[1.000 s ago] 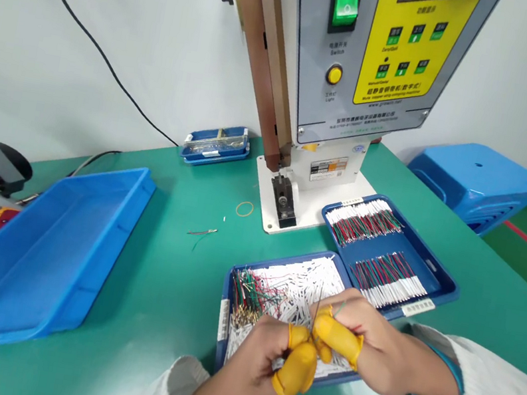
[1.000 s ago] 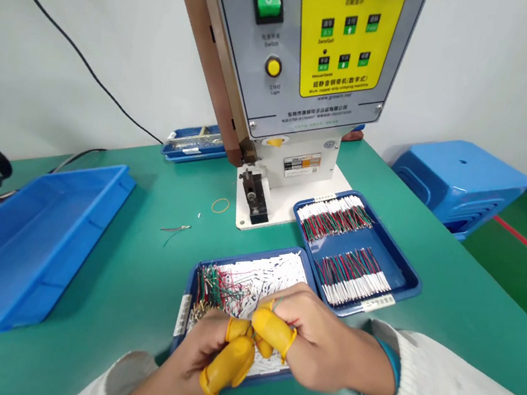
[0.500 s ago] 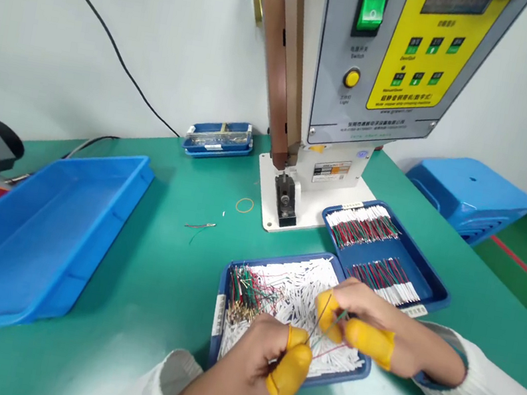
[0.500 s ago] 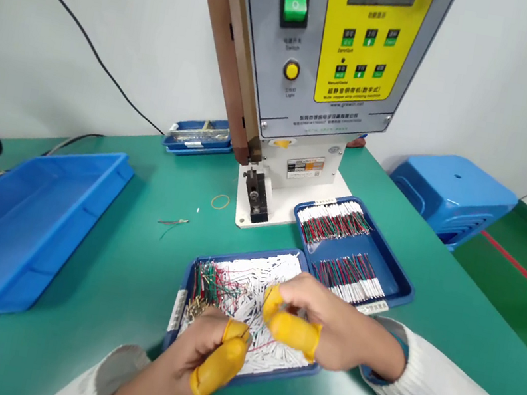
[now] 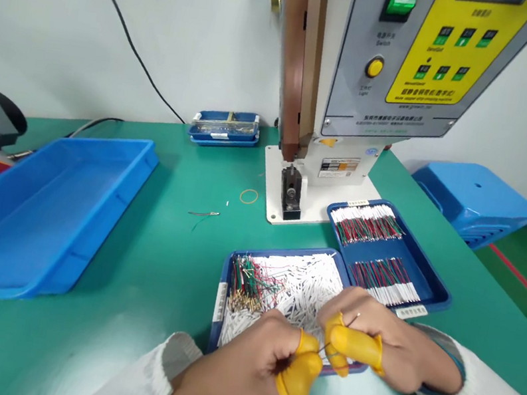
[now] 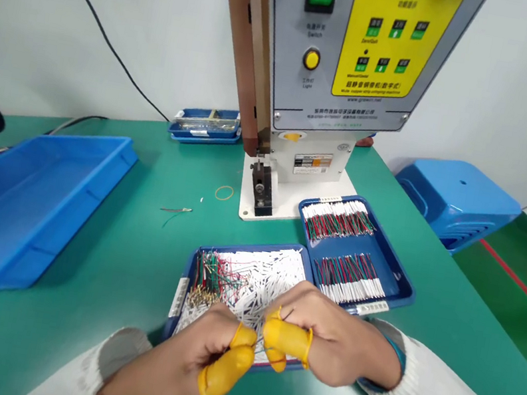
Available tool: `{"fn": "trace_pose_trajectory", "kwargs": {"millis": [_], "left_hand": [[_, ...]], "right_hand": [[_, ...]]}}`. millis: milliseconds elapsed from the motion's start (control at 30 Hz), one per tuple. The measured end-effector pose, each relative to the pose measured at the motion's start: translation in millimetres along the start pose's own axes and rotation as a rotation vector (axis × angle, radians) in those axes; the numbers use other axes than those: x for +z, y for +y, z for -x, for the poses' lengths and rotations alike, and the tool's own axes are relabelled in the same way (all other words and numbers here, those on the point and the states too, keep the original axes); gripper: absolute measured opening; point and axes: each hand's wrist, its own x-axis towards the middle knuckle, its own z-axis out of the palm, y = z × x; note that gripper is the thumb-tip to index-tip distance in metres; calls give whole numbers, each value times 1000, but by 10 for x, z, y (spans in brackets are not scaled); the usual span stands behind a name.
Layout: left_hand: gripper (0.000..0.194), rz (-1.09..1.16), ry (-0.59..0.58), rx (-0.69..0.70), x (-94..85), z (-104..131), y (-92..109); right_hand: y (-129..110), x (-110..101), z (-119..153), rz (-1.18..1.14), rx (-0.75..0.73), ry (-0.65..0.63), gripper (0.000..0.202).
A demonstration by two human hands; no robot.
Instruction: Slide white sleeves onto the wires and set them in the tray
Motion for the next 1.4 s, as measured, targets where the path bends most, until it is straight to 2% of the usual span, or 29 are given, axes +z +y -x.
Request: {"fn": "trace_pose_trajectory", "kwargs": {"millis": [67, 167, 233, 267, 300, 333, 367, 433, 467, 533, 600, 733, 867, 1000, 1133, 1267, 1400], "left_hand": [[35, 4, 13, 11, -69, -5, 26], [38, 41, 81, 21, -209, 8, 22], [39, 94, 201, 28, -293, 23, -24], [38, 132, 279, 36, -325, 26, -55], [36, 174, 362, 48, -350, 26, -87], [34, 215, 435, 59, -367, 21, -118], [31, 252, 495, 74, -379, 13, -143], [26, 281, 565, 91, -392, -7, -174], [24, 270, 583, 95, -396, -15, -180], [19, 233, 608, 89, -399, -22, -180], [14, 208, 627, 78, -395, -20, -175], [11, 192, 639, 63, -364, -9, -170], [12, 174, 615, 50, -351, -14, -156], [16, 150, 621, 10, -371, -39, -136], [21, 129, 643, -36, -358, -84, -179], [24, 189, 635, -71, -316, -90, -288], [34, 210, 623, -69, -284, -80, -322]], "right_hand": [[38, -25, 21, -3, -29, 126, 49], [104, -183, 89, -1, -61, 510, 50], [127, -340, 131, 123, -39, 729, 46], [128, -411, 139, 229, -11, 746, 38], [124, -465, 137, 353, 26, 695, 28], [116, -497, 124, 509, 63, 580, 18], [106, -505, 104, 634, 76, 437, 18], [82, -455, 57, 819, 81, 146, 35], [70, -409, 35, 859, 72, 43, 40], [46, -306, 0, 939, 77, -70, 43], [30, -222, -30, 1082, 68, -121, 42], [29, -148, -109, 1360, -41, -269, 34], [28, -158, -181, 1399, -133, -303, 26], [37, -201, -165, 1308, -30, -284, 31], [63, -286, -79, 1117, 64, -205, 39], [46, -354, 1, 976, 94, -115, 40], [35, -315, 36, 1000, 60, -124, 45]]}}
